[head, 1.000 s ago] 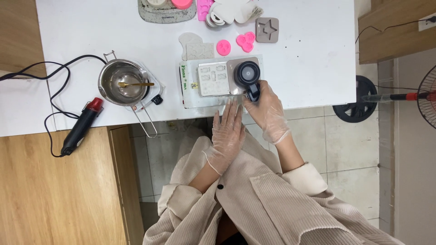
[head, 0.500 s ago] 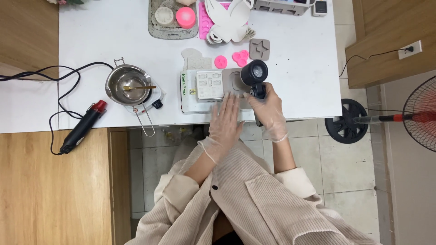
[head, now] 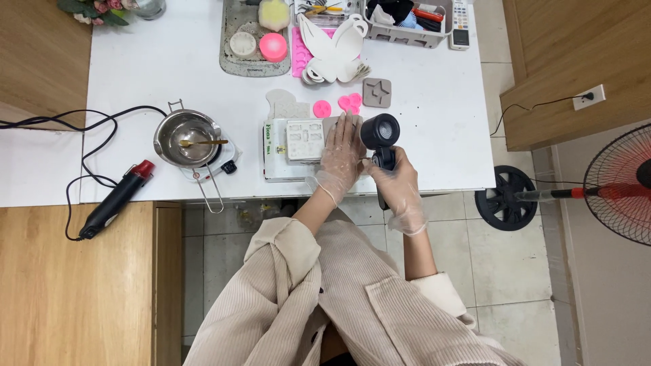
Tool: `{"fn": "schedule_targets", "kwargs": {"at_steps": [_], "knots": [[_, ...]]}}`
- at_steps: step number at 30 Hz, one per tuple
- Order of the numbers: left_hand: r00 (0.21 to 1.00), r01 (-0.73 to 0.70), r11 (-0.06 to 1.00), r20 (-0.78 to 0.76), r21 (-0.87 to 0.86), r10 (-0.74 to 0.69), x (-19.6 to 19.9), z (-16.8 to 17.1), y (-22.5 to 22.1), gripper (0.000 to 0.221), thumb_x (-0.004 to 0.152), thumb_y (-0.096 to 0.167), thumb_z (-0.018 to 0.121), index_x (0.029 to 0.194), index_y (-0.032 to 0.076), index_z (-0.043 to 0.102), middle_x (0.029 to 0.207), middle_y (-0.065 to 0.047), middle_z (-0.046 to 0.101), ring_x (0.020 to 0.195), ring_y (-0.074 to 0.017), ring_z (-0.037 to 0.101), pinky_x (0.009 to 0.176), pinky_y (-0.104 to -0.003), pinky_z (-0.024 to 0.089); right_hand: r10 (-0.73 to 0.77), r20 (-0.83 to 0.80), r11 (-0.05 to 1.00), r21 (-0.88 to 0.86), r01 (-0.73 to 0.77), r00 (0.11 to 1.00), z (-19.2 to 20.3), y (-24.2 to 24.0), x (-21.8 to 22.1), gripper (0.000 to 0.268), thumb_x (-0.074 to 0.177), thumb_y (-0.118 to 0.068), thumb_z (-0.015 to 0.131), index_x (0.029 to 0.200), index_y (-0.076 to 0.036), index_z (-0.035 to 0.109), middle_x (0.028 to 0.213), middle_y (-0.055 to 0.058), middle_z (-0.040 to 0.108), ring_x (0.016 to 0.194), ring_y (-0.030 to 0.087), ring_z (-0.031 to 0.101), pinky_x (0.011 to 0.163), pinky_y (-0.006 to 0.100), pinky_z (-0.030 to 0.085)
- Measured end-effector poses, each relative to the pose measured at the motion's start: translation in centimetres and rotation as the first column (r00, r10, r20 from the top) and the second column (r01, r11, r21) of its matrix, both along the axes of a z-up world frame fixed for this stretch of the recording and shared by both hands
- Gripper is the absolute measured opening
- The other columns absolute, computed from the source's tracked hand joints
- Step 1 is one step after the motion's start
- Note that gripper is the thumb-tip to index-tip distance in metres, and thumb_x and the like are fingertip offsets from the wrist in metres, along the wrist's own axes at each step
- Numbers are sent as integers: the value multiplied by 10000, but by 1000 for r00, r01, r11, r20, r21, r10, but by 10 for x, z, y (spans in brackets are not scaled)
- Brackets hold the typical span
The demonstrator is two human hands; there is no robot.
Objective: Melting wax in a small pot and using a handheld heat tool to prepare or smooth wax in silicone molds.
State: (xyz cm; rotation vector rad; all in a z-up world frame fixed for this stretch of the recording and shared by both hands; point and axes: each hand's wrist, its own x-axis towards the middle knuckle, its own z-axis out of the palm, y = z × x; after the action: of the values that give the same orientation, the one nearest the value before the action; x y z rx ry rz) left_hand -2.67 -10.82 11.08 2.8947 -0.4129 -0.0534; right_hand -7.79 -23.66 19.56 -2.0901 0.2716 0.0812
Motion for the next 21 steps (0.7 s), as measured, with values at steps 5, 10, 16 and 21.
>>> {"fn": "schedule_targets", "kwargs": {"at_steps": [5, 10, 16, 21], "knots": [[1000, 2, 998, 25, 69, -3, 2, -17, -3, 988, 910, 495, 599, 1619, 3, 117, 1685, -248, 72, 1576, -365, 33, 1264, -461, 106, -1, -61, 999, 33, 3, 998, 9, 9, 0, 507, 806, -331, 808, 1163, -5, 655, 919, 97, 733, 812, 166, 686, 753, 314, 566], [989, -4, 996, 147, 90, -10, 3, -23, -2, 910, 935, 423, 562, 1622, 18, 124, 1683, -254, 69, 1570, -376, 10, 1257, -462, 94, 30, 3, 999, 37, -30, 1000, 1, 10, -1, 510, 818, -326, 802, 1181, -2, 650, 961, 94, 738, 861, 162, 703, 784, 309, 571], [997, 73, 976, 13, 204, -77, 0, -6, 2, 947, 899, 401, 585, 1640, 37, 121, 1683, -263, 49, 1563, -403, -14, 1253, -481, 71, 27, -22, 1000, 10, -27, 999, -2, 10, -1, 507, 815, -321, 808, 1182, -6, 656, 964, 105, 742, 861, 174, 702, 789, 315, 567], [993, 101, 986, 44, 136, -108, 2, -11, 4, 904, 918, 422, 567, 1634, 50, 157, 1689, -235, 65, 1572, -405, -16, 1259, -492, 76, 34, -12, 999, 25, -33, 999, 2, 12, -2, 509, 810, -319, 806, 1182, -5, 656, 948, 99, 741, 843, 172, 702, 780, 313, 570]]}}
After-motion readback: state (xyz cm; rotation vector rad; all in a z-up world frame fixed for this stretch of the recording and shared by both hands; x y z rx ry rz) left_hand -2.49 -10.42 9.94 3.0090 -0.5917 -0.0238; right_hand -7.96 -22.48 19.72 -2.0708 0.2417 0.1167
